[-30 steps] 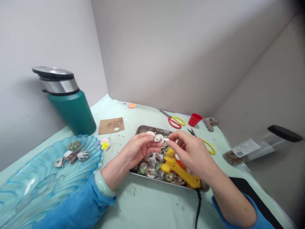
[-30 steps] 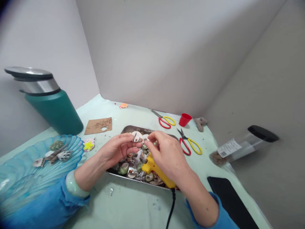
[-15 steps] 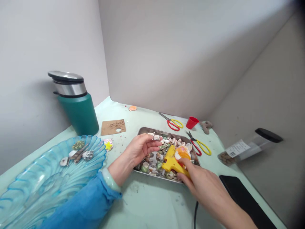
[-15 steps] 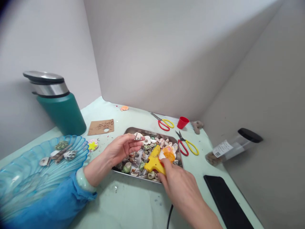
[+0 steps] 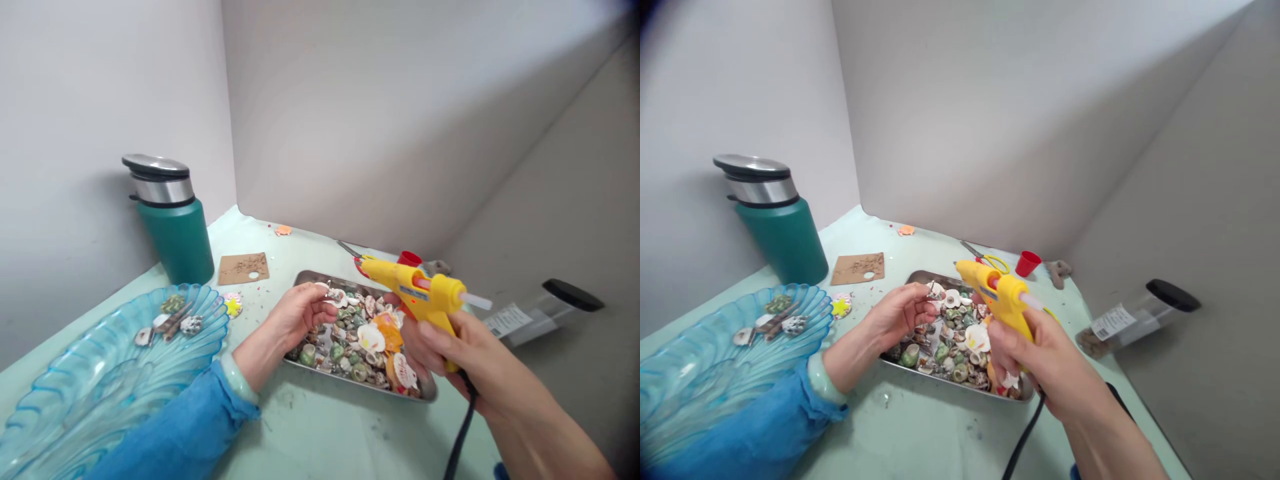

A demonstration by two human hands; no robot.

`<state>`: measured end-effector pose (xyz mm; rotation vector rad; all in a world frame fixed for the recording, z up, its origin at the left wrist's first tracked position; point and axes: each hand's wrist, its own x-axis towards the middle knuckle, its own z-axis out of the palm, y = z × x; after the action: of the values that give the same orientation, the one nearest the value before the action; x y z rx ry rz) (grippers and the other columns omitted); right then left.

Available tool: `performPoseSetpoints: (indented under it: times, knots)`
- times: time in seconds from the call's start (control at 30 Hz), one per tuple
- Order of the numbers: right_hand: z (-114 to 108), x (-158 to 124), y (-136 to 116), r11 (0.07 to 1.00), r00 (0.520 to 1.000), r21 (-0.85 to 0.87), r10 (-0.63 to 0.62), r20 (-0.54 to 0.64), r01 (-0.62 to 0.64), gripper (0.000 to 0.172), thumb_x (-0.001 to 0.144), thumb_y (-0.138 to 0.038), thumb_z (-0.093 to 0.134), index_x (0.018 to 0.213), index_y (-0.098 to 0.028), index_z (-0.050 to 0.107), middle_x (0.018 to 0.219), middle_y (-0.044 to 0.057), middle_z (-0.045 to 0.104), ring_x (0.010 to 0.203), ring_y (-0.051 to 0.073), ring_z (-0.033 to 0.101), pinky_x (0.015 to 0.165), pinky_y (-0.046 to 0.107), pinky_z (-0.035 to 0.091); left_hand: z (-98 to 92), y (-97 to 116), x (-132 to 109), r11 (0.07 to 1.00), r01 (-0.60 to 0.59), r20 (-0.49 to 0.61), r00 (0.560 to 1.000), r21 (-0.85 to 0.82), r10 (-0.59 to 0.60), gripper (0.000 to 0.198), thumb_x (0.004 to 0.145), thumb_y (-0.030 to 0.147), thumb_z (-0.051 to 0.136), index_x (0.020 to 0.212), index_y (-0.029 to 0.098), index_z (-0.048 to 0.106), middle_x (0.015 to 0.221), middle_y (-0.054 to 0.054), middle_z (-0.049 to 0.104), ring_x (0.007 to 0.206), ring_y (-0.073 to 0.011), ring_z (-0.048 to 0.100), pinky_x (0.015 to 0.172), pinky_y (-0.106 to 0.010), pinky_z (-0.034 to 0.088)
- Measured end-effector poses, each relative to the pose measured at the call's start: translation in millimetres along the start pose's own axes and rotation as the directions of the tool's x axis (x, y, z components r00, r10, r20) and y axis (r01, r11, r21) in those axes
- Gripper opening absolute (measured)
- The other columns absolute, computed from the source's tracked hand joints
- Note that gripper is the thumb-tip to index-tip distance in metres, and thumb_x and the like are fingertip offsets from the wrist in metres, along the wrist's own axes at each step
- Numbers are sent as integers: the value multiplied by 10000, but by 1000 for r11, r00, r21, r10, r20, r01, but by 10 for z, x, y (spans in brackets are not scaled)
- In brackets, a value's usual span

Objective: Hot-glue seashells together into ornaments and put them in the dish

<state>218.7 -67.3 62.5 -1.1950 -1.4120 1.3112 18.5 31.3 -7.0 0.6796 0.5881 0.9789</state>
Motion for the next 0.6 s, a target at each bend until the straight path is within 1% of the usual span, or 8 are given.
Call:
performPoseSetpoints:
  times: [0.07,0.1,0.17,0.23,0.3,0.4,0.5,0.6]
  knots:
    - [46,92,-102,994,999,-96,-40,36,43,297,834,-492,599,881,-200,564,523,-55,451,485,103,403,524,259,370,14,11,-5,1000,-6,3,1000,1,6,28,764,109,597,737,118,599,644,-29,662,546,-127,651,529,-216,552]
    - [65,136,-138,990,996,-129,-56,64,64,292,849,-489,581,822,-198,569,532,-47,468,505,105,426,555,261,388,20,17,-8,1000,-9,3,1000,1,9,31,764,110,596,734,119,598,639,-29,660,551,-129,654,530,-214,551]
    - [95,210,-176,983,992,-162,-71,105,87,346,870,-484,554,684,-193,538,540,-34,493,525,100,458,579,250,403,32,26,-13,1000,-17,1,1000,-1,17,36,767,114,595,731,119,594,649,-34,665,566,-132,660,532,-212,546]
    - [111,255,-177,983,990,-172,-44,136,67,386,880,-488,533,638,-187,518,553,-27,516,510,91,474,540,233,400,37,28,-13,999,-32,-7,999,-10,32,38,768,128,608,736,119,590,702,-47,684,611,-147,676,553,-224,551]
    - [104,273,-162,981,986,-195,23,167,10,393,879,-501,520,653,-180,533,566,-18,539,480,90,492,486,226,388,39,22,-6,998,-56,-25,998,-20,56,47,764,142,628,746,118,592,755,-56,696,688,-174,695,607,-252,563]
    - [45,277,-147,964,983,-256,115,146,-74,427,873,-527,503,641,-171,540,567,-9,556,426,89,500,435,228,358,39,11,11,997,-70,-38,997,-26,69,74,748,151,661,741,118,595,759,-58,694,790,-211,705,686,-282,566]
    - [-33,279,-152,947,987,-309,124,101,-87,472,876,-546,480,591,-176,550,487,-16,521,417,95,494,452,230,366,39,9,24,997,-73,-47,996,-32,71,109,728,150,692,718,123,587,739,-51,692,815,-218,708,713,-277,559]
    - [-76,273,-163,944,983,-318,135,125,-89,493,879,-550,469,551,-190,548,444,-11,503,422,107,482,461,235,390,28,9,31,997,-69,-43,997,-35,68,135,719,142,711,717,126,577,741,-58,700,832,-227,711,735,-277,555]
